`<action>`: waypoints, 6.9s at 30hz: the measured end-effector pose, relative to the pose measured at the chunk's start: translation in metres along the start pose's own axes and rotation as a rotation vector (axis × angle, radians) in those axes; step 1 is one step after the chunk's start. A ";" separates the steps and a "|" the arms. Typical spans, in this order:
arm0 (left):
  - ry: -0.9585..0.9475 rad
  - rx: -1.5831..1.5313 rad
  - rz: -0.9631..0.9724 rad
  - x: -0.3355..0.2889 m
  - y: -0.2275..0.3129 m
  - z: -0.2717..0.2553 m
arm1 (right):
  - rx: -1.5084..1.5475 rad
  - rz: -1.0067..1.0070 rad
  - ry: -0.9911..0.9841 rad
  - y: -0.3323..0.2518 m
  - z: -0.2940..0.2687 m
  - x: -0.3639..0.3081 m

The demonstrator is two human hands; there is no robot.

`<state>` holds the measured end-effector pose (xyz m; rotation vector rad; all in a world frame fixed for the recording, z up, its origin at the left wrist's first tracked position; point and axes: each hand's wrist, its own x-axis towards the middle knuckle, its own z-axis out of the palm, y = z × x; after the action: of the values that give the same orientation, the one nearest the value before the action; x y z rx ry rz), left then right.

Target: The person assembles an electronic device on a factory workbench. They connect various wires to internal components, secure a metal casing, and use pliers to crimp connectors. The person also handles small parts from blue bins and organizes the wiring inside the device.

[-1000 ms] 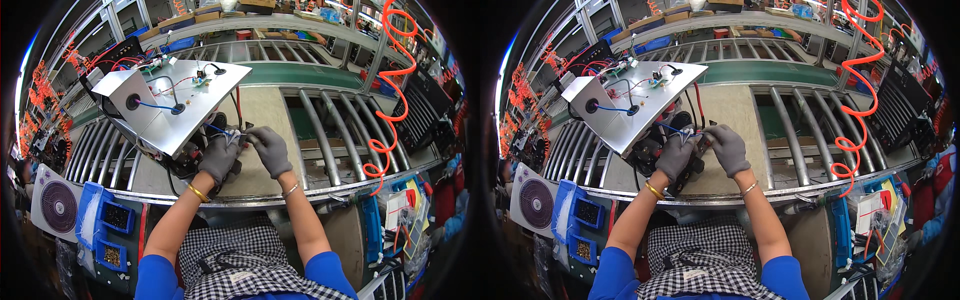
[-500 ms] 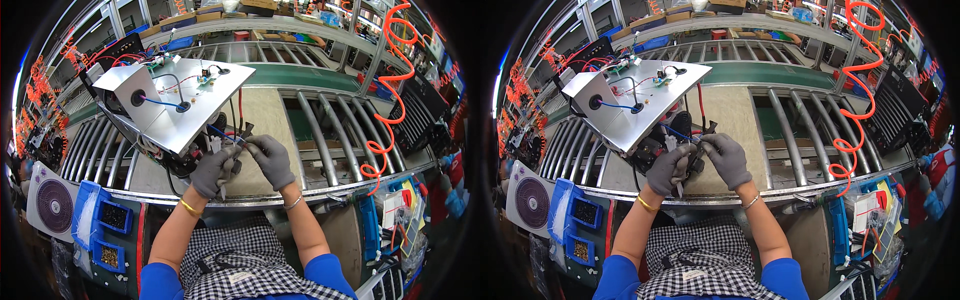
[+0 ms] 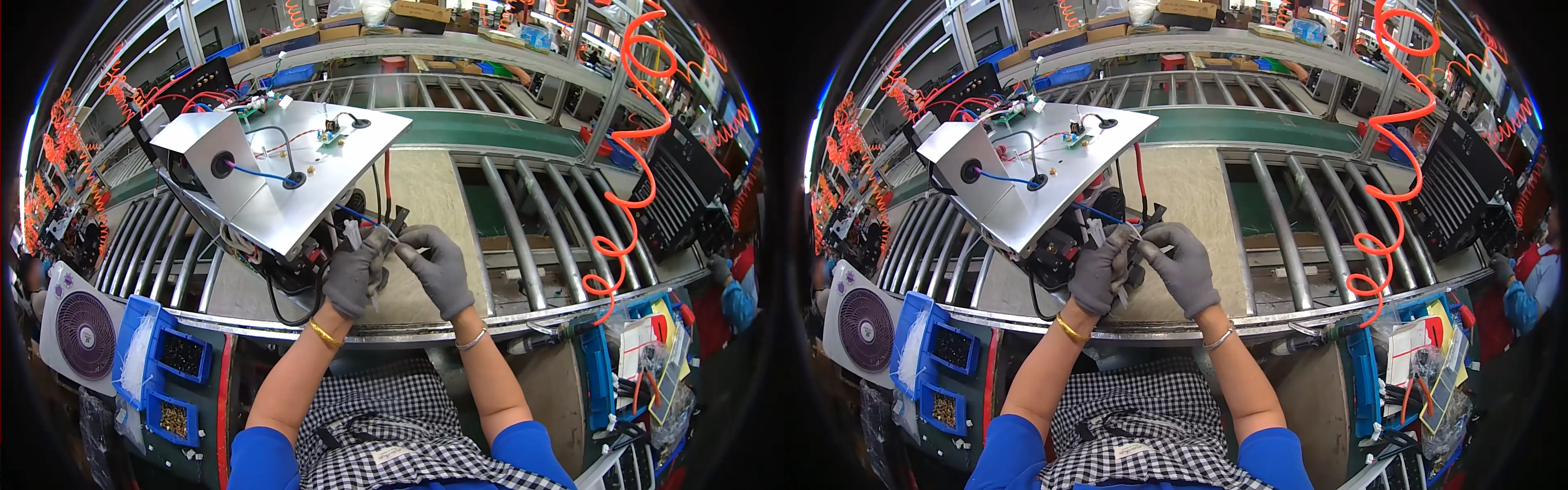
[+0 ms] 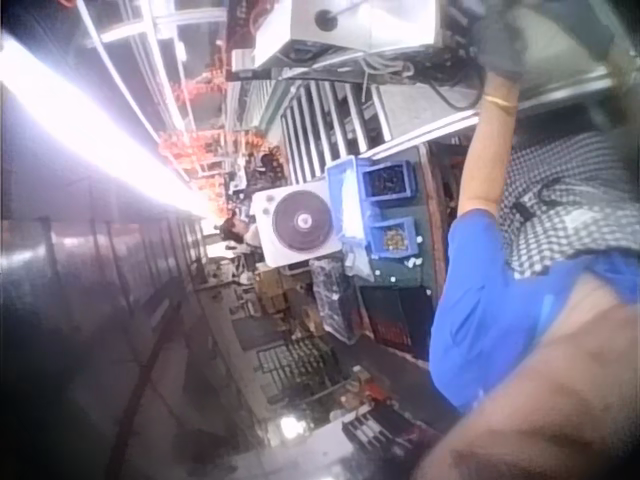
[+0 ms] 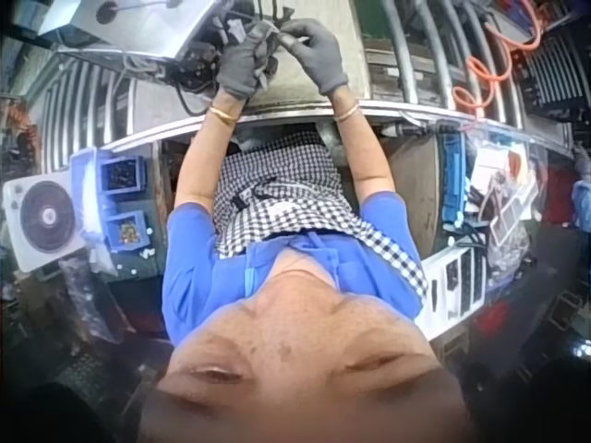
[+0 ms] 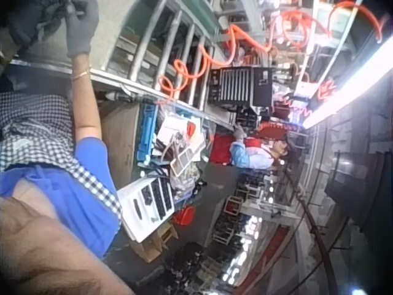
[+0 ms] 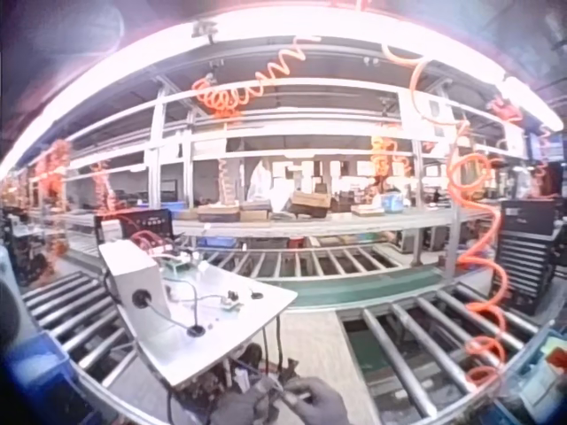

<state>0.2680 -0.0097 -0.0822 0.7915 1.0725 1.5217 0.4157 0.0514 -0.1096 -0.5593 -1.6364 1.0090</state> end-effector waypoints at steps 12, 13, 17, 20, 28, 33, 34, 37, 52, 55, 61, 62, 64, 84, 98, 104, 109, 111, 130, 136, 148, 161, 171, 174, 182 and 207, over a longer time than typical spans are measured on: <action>-0.055 -0.060 -0.037 -0.003 0.003 -0.005 | 0.071 0.111 -0.122 0.000 0.002 0.009; -0.027 0.037 0.013 -0.004 0.004 -0.003 | 0.048 0.096 -0.128 -0.003 0.002 0.009; 0.028 0.171 0.086 -0.006 -0.004 0.002 | -0.167 -0.076 -0.067 -0.017 0.001 0.011; 0.003 0.006 0.023 -0.004 -0.004 0.001 | -0.249 -0.209 -0.019 -0.021 0.004 0.011; -0.125 -0.570 -0.163 0.038 -0.024 0.018 | 0.419 0.033 -0.050 -0.030 0.010 0.015; -0.065 -0.616 -0.071 0.048 -0.030 0.025 | 0.461 0.181 -0.006 -0.026 0.006 0.018; -0.004 -0.601 -0.087 0.047 -0.027 0.028 | 0.566 0.222 -0.024 -0.027 0.008 0.016; 0.099 -0.536 -0.119 0.043 -0.019 0.029 | 0.692 0.286 -0.065 -0.021 0.006 0.010; -0.306 0.562 -0.014 -0.038 -0.026 -0.040 | -0.030 0.234 -0.130 -0.018 0.023 -0.043; -0.306 0.490 -0.079 -0.048 -0.033 -0.047 | -0.164 0.150 -0.188 -0.016 0.030 -0.046; -0.193 0.415 -0.184 -0.069 -0.017 -0.066 | 0.077 0.290 -0.142 -0.023 0.041 -0.056; -0.157 0.435 -0.225 -0.073 -0.012 -0.068 | 0.121 0.361 -0.062 -0.021 0.043 -0.059; 0.007 0.271 -0.150 -0.074 -0.014 -0.075 | 0.267 0.354 0.144 -0.017 0.040 -0.060; 0.055 1.103 0.210 0.031 -0.031 -0.104 | 0.266 0.382 0.116 -0.006 0.011 -0.068; -0.127 0.303 0.016 0.034 -0.031 -0.098 | -0.495 0.018 -0.205 0.027 0.055 -0.010; -0.131 0.351 0.171 0.037 -0.042 -0.105 | -0.315 -0.028 -0.104 0.036 0.058 -0.001; -0.197 0.230 -0.384 0.024 -0.002 -0.092 | -0.375 0.014 -0.172 0.030 0.055 -0.002; -0.134 0.281 -0.246 0.014 0.002 -0.082 | -0.344 -0.002 -0.155 0.030 0.055 0.000; 0.324 0.713 0.362 0.039 -0.057 -0.093 | 0.139 -0.206 0.111 0.005 0.042 -0.018; 0.250 0.681 0.219 0.041 -0.061 -0.098 | 0.085 -0.164 0.104 0.003 0.047 -0.019; 0.089 0.713 0.054 0.038 -0.047 -0.088 | -0.176 -0.143 0.033 0.009 0.059 -0.002; 0.240 0.820 0.408 0.042 -0.060 -0.097 | -0.525 -0.144 -0.162 0.036 0.071 0.024; 0.140 0.632 0.404 0.041 -0.055 -0.092 | -0.423 -0.121 -0.203 0.048 0.069 0.030; 0.144 0.644 0.423 0.043 -0.056 -0.094 | -0.395 -0.108 -0.203 0.048 0.070 0.031; 0.140 0.640 0.352 0.051 -0.066 -0.110 | -0.349 -0.076 -0.199 0.042 0.068 0.030; -0.114 0.229 0.075 0.030 -0.036 -0.106 | -0.532 -0.351 -0.056 0.044 0.059 0.014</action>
<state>0.1800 -0.0030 -0.1573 1.0738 1.1554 1.4132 0.3497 0.0661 -0.1419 -0.5646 -1.9780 0.3287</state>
